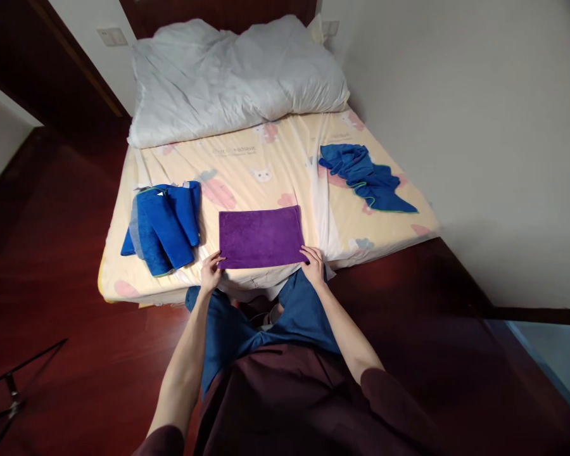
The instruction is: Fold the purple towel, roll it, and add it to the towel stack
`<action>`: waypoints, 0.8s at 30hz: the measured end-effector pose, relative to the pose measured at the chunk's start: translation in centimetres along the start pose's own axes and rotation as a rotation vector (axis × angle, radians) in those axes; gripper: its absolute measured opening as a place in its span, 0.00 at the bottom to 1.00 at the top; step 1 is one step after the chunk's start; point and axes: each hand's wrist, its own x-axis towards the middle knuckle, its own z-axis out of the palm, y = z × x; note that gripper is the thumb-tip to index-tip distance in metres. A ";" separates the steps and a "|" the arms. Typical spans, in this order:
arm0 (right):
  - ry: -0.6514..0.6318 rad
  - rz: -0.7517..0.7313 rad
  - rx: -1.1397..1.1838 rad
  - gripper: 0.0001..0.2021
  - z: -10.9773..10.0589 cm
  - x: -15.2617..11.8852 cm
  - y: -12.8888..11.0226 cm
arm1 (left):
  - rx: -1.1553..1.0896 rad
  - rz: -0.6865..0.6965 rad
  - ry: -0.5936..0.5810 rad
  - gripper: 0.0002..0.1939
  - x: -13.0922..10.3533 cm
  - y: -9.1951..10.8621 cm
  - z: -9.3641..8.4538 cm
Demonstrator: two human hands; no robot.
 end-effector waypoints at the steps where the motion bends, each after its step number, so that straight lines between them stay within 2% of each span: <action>1: 0.000 0.025 -0.001 0.24 0.1 0.2 0.1 | 0.008 -0.010 0.002 0.17 0.1 0.0 0.1; 6: 0.000 0.118 0.007 0.26 0.2 0.5 0.6 | 0.026 -0.033 0.029 0.17 0.3 0.1 0.6; 14: 0.015 0.108 0.013 0.23 0.3 0.5 0.9 | 0.028 -0.058 0.052 0.16 0.5 0.3 0.9; 20: 0.036 0.139 0.037 0.17 0.5 0.4 1.3 | 0.002 -0.052 0.065 0.18 0.5 0.3 0.9; 24: 0.070 0.154 0.034 0.12 0.9 0.3 1.6 | -0.051 -0.100 0.112 0.21 0.5 0.3 1.1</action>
